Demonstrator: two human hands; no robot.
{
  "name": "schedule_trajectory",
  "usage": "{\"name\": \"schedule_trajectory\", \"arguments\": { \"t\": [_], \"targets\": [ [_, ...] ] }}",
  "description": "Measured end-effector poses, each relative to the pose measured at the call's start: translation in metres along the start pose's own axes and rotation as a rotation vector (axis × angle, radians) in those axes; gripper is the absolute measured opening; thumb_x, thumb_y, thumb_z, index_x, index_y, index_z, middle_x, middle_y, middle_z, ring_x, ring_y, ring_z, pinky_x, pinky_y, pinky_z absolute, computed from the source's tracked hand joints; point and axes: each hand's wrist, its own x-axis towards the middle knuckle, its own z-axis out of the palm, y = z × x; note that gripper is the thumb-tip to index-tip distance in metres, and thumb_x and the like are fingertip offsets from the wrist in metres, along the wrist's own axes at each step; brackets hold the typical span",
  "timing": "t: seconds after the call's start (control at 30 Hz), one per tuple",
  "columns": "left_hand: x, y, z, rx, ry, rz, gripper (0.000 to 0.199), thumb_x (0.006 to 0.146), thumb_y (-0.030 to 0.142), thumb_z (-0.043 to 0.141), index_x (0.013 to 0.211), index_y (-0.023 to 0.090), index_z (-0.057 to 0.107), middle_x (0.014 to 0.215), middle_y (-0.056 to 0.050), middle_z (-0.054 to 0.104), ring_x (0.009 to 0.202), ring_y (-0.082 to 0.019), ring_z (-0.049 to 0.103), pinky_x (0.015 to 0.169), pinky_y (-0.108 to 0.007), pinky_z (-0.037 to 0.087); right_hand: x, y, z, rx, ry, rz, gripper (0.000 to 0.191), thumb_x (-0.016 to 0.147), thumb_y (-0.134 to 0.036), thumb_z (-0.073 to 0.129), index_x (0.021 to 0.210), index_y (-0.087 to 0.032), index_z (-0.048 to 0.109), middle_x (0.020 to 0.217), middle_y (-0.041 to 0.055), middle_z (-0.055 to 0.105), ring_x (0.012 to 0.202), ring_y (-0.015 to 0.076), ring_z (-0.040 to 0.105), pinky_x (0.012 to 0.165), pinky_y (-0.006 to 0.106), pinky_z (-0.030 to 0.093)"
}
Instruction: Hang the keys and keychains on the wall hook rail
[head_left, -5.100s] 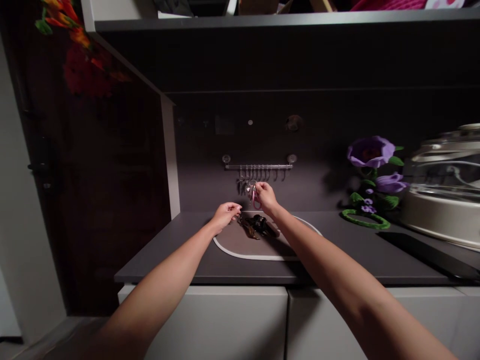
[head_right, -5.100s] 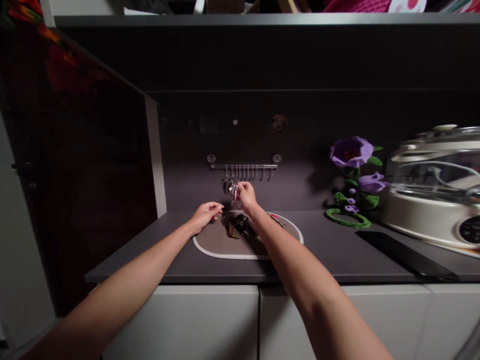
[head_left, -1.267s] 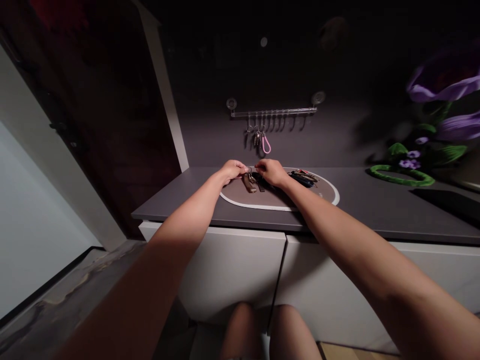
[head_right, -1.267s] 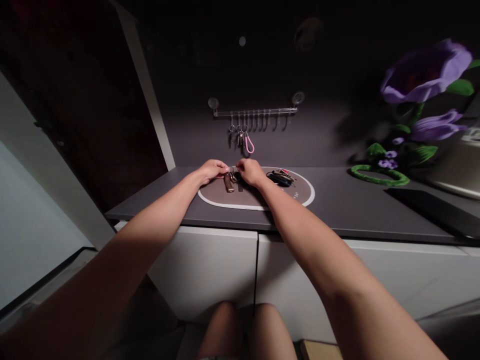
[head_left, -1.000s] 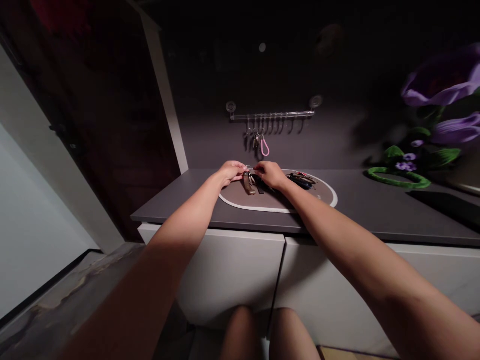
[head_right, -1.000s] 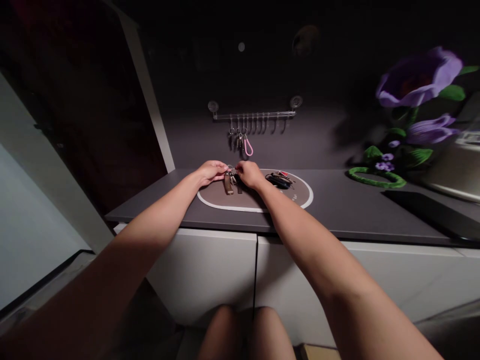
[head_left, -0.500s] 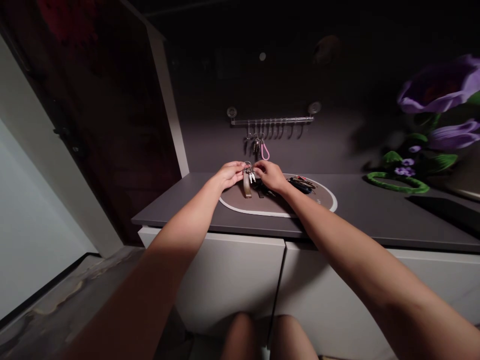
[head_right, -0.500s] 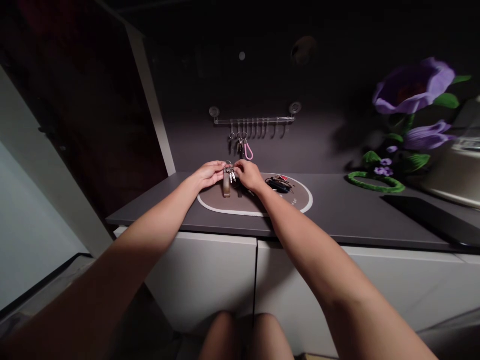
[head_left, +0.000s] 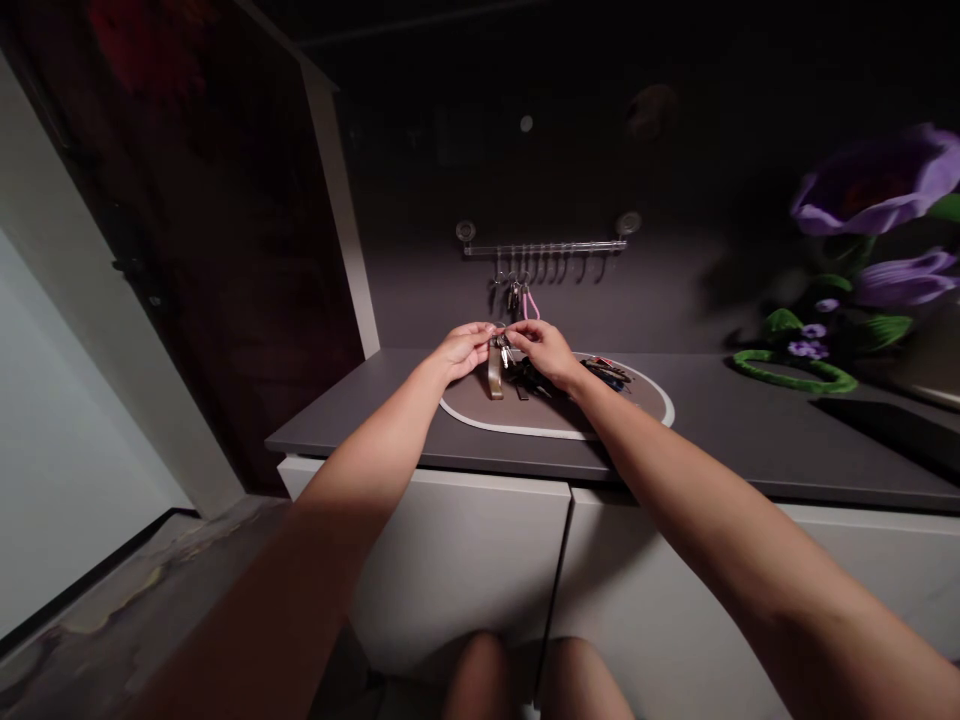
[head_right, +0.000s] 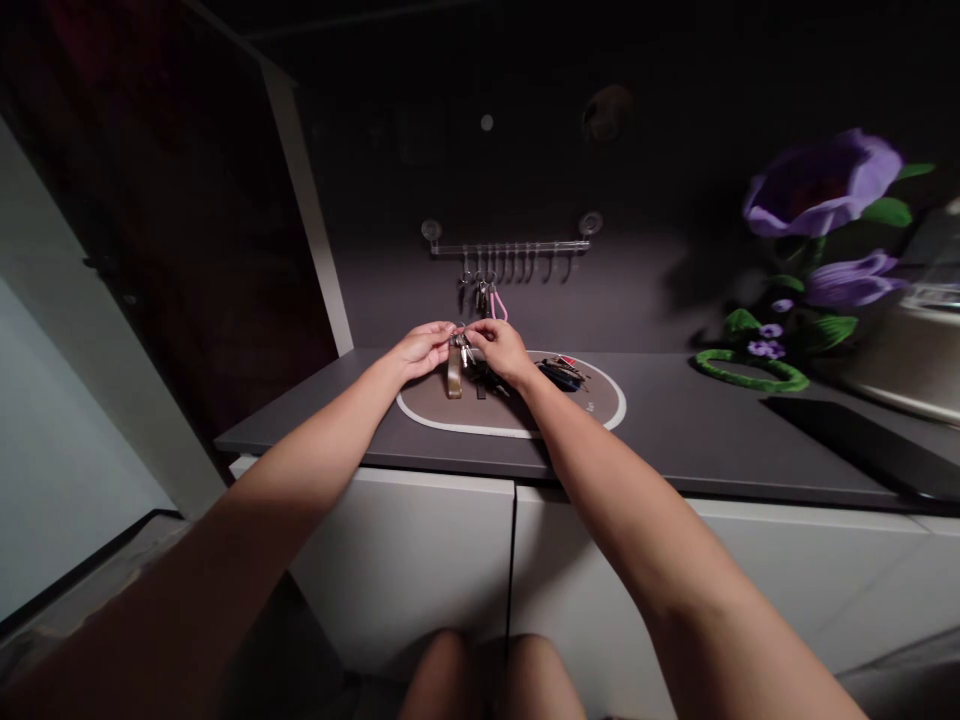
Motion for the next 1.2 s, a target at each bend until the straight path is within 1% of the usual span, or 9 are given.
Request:
{"name": "schedule_trajectory", "arguments": {
  "t": [0.13,0.3,0.53,0.67,0.83,0.93,1.07,1.13,1.2],
  "targets": [
    [-0.001,0.0,0.001,0.005,-0.033,-0.01,0.01,0.08,0.005,0.05,0.074,0.01,0.055,0.074,-0.004,0.062,0.068,-0.008,0.06,0.081,-0.028,0.048,-0.003,-0.007,-0.001,0.06,-0.011,0.016,0.023,0.075,-0.032,0.058,0.084,-0.013,0.067,0.085,0.0058,0.066,0.077,0.013,0.058,0.075,0.026,0.045],
    [0.0,-0.001,0.001,0.015,-0.039,-0.011,0.007,0.079,0.007,0.053,0.074,0.012,0.053,0.071,-0.001,0.061,0.064,-0.007,0.059,0.076,-0.026,0.048,-0.005,-0.014,-0.004,0.029,0.001,0.012,0.019,0.072,-0.031,0.062,0.077,-0.014,0.069,0.086,0.0065,0.066,0.081,0.0144,0.059,0.079,0.028,0.045],
    [0.001,-0.004,0.001,0.014,-0.046,0.007,0.005,0.077,0.011,0.058,0.076,0.013,0.053,0.071,0.001,0.06,0.063,-0.006,0.058,0.074,-0.025,0.048,-0.005,-0.012,-0.004,0.122,0.012,0.035,0.024,0.069,-0.036,0.065,0.079,-0.013,0.069,0.084,0.006,0.067,0.079,0.0143,0.059,0.078,0.028,0.045],
    [0.001,-0.004,0.004,0.023,-0.018,0.006,0.008,0.075,0.013,0.062,0.076,0.013,0.054,0.07,0.001,0.059,0.064,-0.006,0.057,0.075,-0.024,0.047,-0.006,-0.012,-0.003,0.188,0.016,0.075,0.028,0.067,-0.038,0.065,0.081,-0.014,0.069,0.082,0.005,0.069,0.077,0.014,0.06,0.078,0.028,0.044],
    [0.001,-0.007,0.008,0.045,0.008,0.051,0.009,0.075,0.017,0.062,0.078,0.013,0.055,0.07,0.001,0.06,0.064,-0.006,0.057,0.072,-0.025,0.047,-0.007,-0.012,-0.005,0.248,0.057,0.104,0.028,0.065,-0.036,0.066,0.082,-0.014,0.069,0.084,0.0047,0.069,0.077,0.0135,0.06,0.08,0.029,0.044],
    [0.003,-0.01,0.009,0.096,0.056,0.083,0.009,0.077,0.02,0.06,0.079,0.013,0.054,0.072,-0.001,0.061,0.065,-0.007,0.057,0.069,-0.024,0.047,-0.007,-0.012,-0.006,0.277,0.097,0.118,0.029,0.064,-0.037,0.066,0.081,-0.014,0.068,0.082,0.0047,0.069,0.074,0.0131,0.06,0.078,0.028,0.045],
    [0.007,-0.016,0.008,0.232,0.176,0.15,0.01,0.078,0.023,0.056,0.077,0.013,0.054,0.076,-0.003,0.061,0.067,-0.009,0.058,0.066,-0.023,0.045,-0.007,-0.014,-0.007,0.375,0.153,0.161,0.032,0.061,-0.041,0.067,0.079,-0.015,0.067,0.078,0.0034,0.067,0.07,0.0117,0.058,0.072,0.026,0.046],
    [0.01,-0.02,0.006,0.333,0.249,0.192,0.009,0.078,0.022,0.056,0.075,0.013,0.055,0.073,-0.002,0.061,0.064,-0.009,0.056,0.064,-0.023,0.044,-0.007,-0.014,-0.008,0.422,0.18,0.186,0.034,0.06,-0.042,0.068,0.079,-0.015,0.067,0.075,0.0024,0.066,0.066,0.0103,0.057,0.068,0.024,0.046],
    [0.012,-0.023,0.004,0.445,0.289,0.249,0.008,0.076,0.021,0.056,0.073,0.014,0.056,0.068,-0.001,0.06,0.06,-0.009,0.053,0.063,-0.022,0.043,-0.006,-0.015,-0.009,0.442,0.208,0.208,0.035,0.059,-0.043,0.069,0.078,-0.015,0.066,0.071,0.0016,0.064,0.062,0.009,0.054,0.063,0.023,0.045]
  ]
}}
